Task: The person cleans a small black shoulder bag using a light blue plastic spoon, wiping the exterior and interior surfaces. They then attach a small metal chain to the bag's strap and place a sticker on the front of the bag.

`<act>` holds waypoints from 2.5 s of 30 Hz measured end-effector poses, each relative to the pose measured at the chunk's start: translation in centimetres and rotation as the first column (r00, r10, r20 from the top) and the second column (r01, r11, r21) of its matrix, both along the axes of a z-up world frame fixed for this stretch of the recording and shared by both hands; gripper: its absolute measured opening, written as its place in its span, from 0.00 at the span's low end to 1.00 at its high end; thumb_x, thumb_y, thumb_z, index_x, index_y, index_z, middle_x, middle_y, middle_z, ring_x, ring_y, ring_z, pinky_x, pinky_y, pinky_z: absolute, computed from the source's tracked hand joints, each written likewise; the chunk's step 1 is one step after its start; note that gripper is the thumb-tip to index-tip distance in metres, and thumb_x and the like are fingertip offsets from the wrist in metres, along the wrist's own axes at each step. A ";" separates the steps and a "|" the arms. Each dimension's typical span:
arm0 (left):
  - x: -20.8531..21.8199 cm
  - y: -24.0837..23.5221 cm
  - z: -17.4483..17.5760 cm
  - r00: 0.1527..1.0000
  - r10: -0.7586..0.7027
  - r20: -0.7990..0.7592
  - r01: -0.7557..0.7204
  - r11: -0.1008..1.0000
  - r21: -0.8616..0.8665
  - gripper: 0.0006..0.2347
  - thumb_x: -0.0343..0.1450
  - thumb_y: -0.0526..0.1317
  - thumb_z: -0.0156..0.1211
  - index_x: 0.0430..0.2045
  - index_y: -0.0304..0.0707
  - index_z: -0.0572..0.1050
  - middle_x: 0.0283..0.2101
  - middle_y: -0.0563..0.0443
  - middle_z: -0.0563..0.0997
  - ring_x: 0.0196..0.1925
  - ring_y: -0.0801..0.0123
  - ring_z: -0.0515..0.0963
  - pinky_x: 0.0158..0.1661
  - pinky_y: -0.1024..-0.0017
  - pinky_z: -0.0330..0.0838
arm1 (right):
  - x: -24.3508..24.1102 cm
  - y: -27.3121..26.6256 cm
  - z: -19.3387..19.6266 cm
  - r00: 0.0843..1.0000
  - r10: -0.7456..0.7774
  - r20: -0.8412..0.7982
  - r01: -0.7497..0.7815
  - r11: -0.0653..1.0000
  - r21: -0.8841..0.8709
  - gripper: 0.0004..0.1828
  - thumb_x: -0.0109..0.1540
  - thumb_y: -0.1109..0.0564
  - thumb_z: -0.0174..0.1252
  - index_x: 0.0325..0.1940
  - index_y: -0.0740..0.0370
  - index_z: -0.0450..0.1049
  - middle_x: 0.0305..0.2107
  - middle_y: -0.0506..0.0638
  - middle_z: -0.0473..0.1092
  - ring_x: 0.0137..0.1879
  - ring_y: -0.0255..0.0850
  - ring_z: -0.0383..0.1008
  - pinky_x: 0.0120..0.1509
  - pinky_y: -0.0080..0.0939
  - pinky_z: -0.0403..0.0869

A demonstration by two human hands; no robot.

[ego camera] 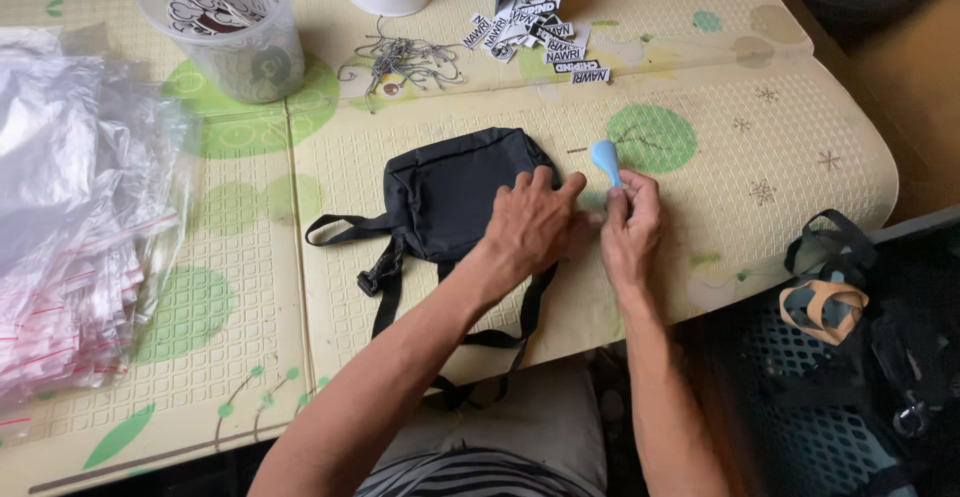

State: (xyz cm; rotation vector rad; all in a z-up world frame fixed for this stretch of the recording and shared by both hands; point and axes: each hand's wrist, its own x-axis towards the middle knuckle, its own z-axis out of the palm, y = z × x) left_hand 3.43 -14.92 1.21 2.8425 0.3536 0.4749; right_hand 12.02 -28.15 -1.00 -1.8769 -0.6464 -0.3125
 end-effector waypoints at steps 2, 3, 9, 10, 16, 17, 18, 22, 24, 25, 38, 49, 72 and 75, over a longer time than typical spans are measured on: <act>1.3 -1.1 -1.9 0.999 0.054 0.009 -0.054 0.997 0.060 0.16 0.67 0.56 0.63 0.40 0.54 0.67 0.39 0.50 0.67 0.38 0.50 0.74 0.31 0.56 0.67 | -0.8 -0.1 0.4 1.000 -0.017 -0.003 0.017 0.999 -0.040 0.13 0.70 0.58 0.52 0.56 0.64 0.73 0.33 0.58 0.74 0.39 0.49 0.76 0.44 0.48 0.73; 1.9 -1.7 -2.9 0.995 0.103 0.018 -0.104 0.987 0.119 0.15 0.65 0.53 0.68 0.33 0.50 0.70 0.37 0.50 0.66 0.36 0.51 0.73 0.30 0.57 0.65 | -1.3 -0.2 0.6 0.999 -0.038 -0.006 0.037 0.996 -0.081 0.13 0.70 0.57 0.52 0.56 0.62 0.74 0.35 0.59 0.76 0.42 0.52 0.78 0.45 0.51 0.74; 2.1 -1.4 -1.5 0.974 0.114 0.196 -0.129 0.990 0.065 0.07 0.64 0.36 0.63 0.29 0.42 0.69 0.27 0.44 0.69 0.25 0.48 0.78 0.21 0.59 0.70 | -1.4 -0.1 1.0 0.998 -0.063 -0.030 0.059 0.990 -0.126 0.13 0.70 0.51 0.55 0.55 0.58 0.76 0.33 0.59 0.75 0.44 0.57 0.78 0.47 0.54 0.74; 0.9 -1.3 1.0 0.973 0.113 0.201 -0.129 0.989 0.069 0.07 0.64 0.36 0.63 0.29 0.42 0.69 0.27 0.44 0.69 0.25 0.48 0.78 0.21 0.59 0.70 | -1.1 -0.2 1.0 0.998 -0.063 -0.027 0.059 0.991 -0.121 0.13 0.70 0.51 0.55 0.55 0.58 0.76 0.33 0.59 0.75 0.44 0.57 0.78 0.47 0.54 0.74; -4.4 -1.1 11.9 0.948 0.103 0.301 0.046 0.893 -0.448 0.12 0.64 0.44 0.56 0.36 0.46 0.64 0.32 0.40 0.70 0.26 0.32 0.80 0.26 0.43 0.73 | 0.6 -0.6 -1.5 0.987 0.115 -0.108 -0.112 0.993 0.037 0.09 0.70 0.54 0.55 0.39 0.61 0.71 0.26 0.54 0.68 0.42 0.43 0.73 0.48 0.39 0.68; -5.5 -1.0 13.7 0.902 0.115 0.417 0.126 0.852 -0.509 0.12 0.64 0.42 0.57 0.37 0.46 0.66 0.33 0.40 0.73 0.29 0.36 0.82 0.28 0.48 0.75 | -0.5 -0.2 -0.2 0.975 0.108 -0.195 -0.102 0.994 0.039 0.11 0.70 0.53 0.53 0.40 0.62 0.72 0.26 0.55 0.67 0.38 0.42 0.69 0.46 0.43 0.66; -6.7 -0.8 15.5 0.839 0.139 0.526 0.213 0.806 -0.552 0.11 0.64 0.40 0.57 0.39 0.46 0.68 0.33 0.39 0.76 0.32 0.41 0.84 0.29 0.52 0.78 | -1.6 0.3 1.1 0.955 0.102 -0.278 -0.094 0.995 0.041 0.12 0.70 0.52 0.51 0.40 0.63 0.72 0.25 0.56 0.66 0.35 0.42 0.64 0.44 0.47 0.65; -11.8 1.3 19.7 0.759 0.191 0.623 0.291 0.756 -0.587 0.08 0.66 0.38 0.52 0.34 0.42 0.62 0.32 0.46 0.78 0.23 0.67 0.76 0.16 0.74 0.71 | -7.0 2.5 10.2 0.794 0.201 -0.574 -0.166 0.979 0.114 0.37 0.68 0.39 0.35 0.77 0.58 0.52 0.57 0.58 0.75 0.57 0.45 0.80 0.39 0.34 0.78; -13.6 2.8 19.0 0.672 0.346 0.655 0.307 0.674 -0.672 0.06 0.68 0.34 0.57 0.33 0.41 0.65 0.32 0.54 0.71 0.27 0.77 0.67 0.24 0.79 0.63 | -6.9 2.5 9.6 0.616 0.185 -0.766 0.069 0.956 0.286 0.25 0.71 0.40 0.43 0.25 0.55 0.61 0.10 0.47 0.57 0.24 0.37 0.66 0.43 0.34 0.72; -13.8 4.1 17.0 0.670 0.347 0.656 0.305 0.677 -0.670 0.06 0.68 0.34 0.57 0.33 0.41 0.65 0.32 0.54 0.71 0.27 0.77 0.67 0.24 0.79 0.63 | -7.0 2.8 9.4 0.615 0.190 -0.765 0.065 0.955 0.289 0.25 0.71 0.40 0.43 0.25 0.55 0.61 0.10 0.47 0.57 0.24 0.37 0.66 0.43 0.34 0.72; -20.5 10.6 3.7 0.834 0.537 0.129 -0.351 0.694 -0.628 0.08 0.71 0.36 0.51 0.40 0.36 0.75 0.33 0.34 0.83 0.39 0.41 0.84 0.42 0.50 0.76 | -3.3 5.3 5.1 0.987 0.108 0.120 -0.058 0.931 -0.360 0.23 0.73 0.42 0.53 0.43 0.67 0.62 0.30 0.67 0.66 0.41 0.72 0.73 0.40 0.70 0.70; -21.1 11.5 -0.8 0.697 0.616 0.367 -0.138 0.618 -0.774 0.11 0.63 0.33 0.68 0.36 0.33 0.77 0.35 0.39 0.82 0.37 0.52 0.86 0.36 0.65 0.82 | -12.3 13.7 5.8 0.685 0.728 0.025 -0.610 0.592 -0.527 0.11 0.70 0.50 0.52 0.50 0.49 0.80 0.29 0.53 0.73 0.36 0.56 0.78 0.40 0.53 0.78; -21.0 12.0 -1.4 0.764 0.455 0.458 -0.144 0.812 -0.566 0.08 0.66 0.35 0.64 0.38 0.44 0.79 0.38 0.47 0.80 0.38 0.51 0.84 0.37 0.63 0.80 | -6.7 18.0 4.1 0.734 0.657 -0.173 -0.646 0.595 -0.478 0.17 0.70 0.57 0.50 0.58 0.51 0.80 0.28 0.55 0.75 0.36 0.49 0.78 0.43 0.47 0.75; -20.8 11.4 -1.2 0.759 0.468 0.452 -0.148 0.800 -0.581 0.07 0.67 0.35 0.63 0.37 0.45 0.81 0.39 0.48 0.79 0.39 0.50 0.84 0.37 0.62 0.81 | -9.9 13.5 12.0 0.553 0.626 -0.549 -0.823 0.307 -0.479 0.17 0.64 0.57 0.56 0.55 0.64 0.80 0.43 0.69 0.79 0.53 0.59 0.79 0.60 0.61 0.73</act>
